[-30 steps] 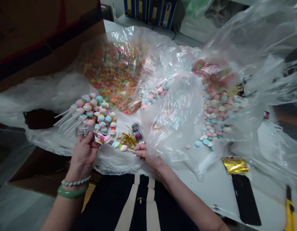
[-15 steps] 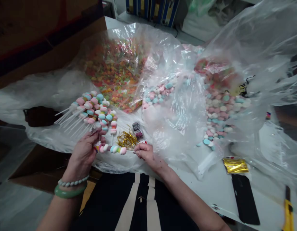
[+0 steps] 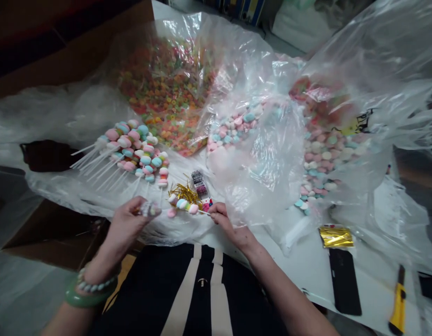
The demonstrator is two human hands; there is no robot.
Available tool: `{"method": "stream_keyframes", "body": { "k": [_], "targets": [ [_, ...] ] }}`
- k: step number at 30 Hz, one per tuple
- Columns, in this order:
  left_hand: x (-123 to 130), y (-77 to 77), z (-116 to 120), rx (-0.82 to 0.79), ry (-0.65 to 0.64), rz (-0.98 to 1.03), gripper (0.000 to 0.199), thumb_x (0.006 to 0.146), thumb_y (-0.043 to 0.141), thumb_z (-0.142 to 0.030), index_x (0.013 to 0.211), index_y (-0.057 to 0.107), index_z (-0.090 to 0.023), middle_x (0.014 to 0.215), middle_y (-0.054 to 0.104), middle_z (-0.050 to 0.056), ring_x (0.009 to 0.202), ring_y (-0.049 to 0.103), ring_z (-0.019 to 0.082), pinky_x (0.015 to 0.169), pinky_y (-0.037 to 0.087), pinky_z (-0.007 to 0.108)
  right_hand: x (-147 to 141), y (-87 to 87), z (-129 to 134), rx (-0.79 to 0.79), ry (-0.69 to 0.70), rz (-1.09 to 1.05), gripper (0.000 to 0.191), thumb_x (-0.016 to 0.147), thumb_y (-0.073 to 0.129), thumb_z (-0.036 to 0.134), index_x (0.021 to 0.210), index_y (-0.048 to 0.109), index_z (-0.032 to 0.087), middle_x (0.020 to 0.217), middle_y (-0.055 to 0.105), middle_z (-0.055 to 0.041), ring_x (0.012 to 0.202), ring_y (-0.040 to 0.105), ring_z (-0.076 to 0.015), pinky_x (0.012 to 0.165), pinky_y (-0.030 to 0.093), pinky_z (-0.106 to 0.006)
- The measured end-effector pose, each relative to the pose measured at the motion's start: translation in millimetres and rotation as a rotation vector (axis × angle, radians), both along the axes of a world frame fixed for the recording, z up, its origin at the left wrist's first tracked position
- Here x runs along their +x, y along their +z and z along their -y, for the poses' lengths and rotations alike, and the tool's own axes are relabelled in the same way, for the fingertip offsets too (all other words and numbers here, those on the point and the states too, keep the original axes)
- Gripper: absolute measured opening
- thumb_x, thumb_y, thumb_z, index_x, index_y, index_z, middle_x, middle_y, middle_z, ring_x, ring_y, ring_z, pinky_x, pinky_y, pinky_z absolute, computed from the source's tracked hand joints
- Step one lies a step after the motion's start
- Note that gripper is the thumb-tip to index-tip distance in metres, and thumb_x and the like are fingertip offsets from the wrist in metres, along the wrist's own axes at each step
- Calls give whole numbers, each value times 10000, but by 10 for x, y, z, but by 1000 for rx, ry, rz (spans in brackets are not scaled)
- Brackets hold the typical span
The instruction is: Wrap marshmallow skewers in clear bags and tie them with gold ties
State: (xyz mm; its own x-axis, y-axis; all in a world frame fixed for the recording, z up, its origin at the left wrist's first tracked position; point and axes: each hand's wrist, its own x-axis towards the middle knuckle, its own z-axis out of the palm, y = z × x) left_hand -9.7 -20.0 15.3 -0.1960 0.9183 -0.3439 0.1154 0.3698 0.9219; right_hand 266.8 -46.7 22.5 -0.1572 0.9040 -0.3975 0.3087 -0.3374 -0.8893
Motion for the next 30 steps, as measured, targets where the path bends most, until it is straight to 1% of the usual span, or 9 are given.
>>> {"method": "stream_keyframes", "body": {
  "k": [2, 5, 9, 12, 14, 17, 19, 22, 30],
  "targets": [
    [108, -80, 114, -37, -123, -99, 195, 574, 766, -77, 689, 724, -229, 579, 589, -21, 569, 497, 161, 527, 343, 237, 116, 18, 82, -33, -25, 48, 133, 806, 544, 312, 781, 645, 230, 716, 549, 6, 742, 501, -183, 719, 395, -302],
    [257, -200, 198, 29, -290, -268, 332, 644, 713, -96, 902, 799, -285, 767, 692, 28, 688, 594, 214, 649, 418, 282, 226, 95, 183, -107, -86, 107, 145, 771, 574, 347, 813, 657, 237, 762, 576, 0, 783, 522, -200, 754, 410, -322],
    [325, -326, 182, 119, -389, -396, 360, 684, 639, -81, 941, 791, -283, 925, 699, 69, 751, 615, 230, 718, 445, 315, 245, 170, 242, -136, -62, 77, 138, 761, 579, 351, 741, 636, 228, 723, 565, 5, 745, 507, -192, 737, 406, -323],
    [277, -369, 138, 97, -282, -290, 259, 673, 688, -115, 881, 763, -250, 887, 698, 58, 766, 606, 223, 694, 454, 298, 204, 147, 259, -147, -79, 24, 144, 761, 578, 345, 702, 611, 219, 674, 524, 16, 693, 469, -171, 701, 391, -309],
    [231, -336, 112, -13, -136, -71, 122, 682, 760, -222, 797, 719, -216, 719, 638, 20, 615, 541, 168, 567, 419, 258, 163, 115, 265, -161, -95, -18, 135, 753, 586, 338, 717, 621, 212, 678, 525, 15, 697, 468, -167, 698, 387, -302],
    [197, -201, 93, -221, 21, 345, 310, 656, 834, -380, 805, 656, -175, 610, 521, -48, 415, 343, 64, 391, 256, 204, 83, 82, 256, -151, -96, -85, 132, 740, 601, 334, 722, 625, 206, 677, 530, 13, 695, 473, -162, 688, 384, -295],
    [208, -108, 93, -305, 41, 505, 383, 625, 868, -381, 828, 625, -165, 592, 478, -74, 381, 294, 35, 355, 200, 182, 22, 82, 235, -134, -53, -94, 123, 753, 593, 322, 710, 617, 210, 661, 527, 17, 684, 475, -158, 680, 380, -290],
    [250, -52, 98, -338, 56, 576, 410, 618, 883, -355, 851, 605, -164, 568, 458, -88, 390, 332, 35, 349, 231, 158, -58, 91, 200, -96, 19, -23, 105, 773, 566, 279, 699, 606, 218, 679, 547, 18, 706, 498, -163, 688, 380, -284],
    [411, -193, 115, -329, 84, 577, 454, 583, 902, -362, 875, 620, -158, 566, 527, -61, 409, 434, 63, 367, 362, 177, -260, 5, 243, -43, 222, 220, 135, 823, 570, 234, 698, 619, 226, 721, 604, 18, 689, 512, -152, 642, 324, -267]
  ]
}}
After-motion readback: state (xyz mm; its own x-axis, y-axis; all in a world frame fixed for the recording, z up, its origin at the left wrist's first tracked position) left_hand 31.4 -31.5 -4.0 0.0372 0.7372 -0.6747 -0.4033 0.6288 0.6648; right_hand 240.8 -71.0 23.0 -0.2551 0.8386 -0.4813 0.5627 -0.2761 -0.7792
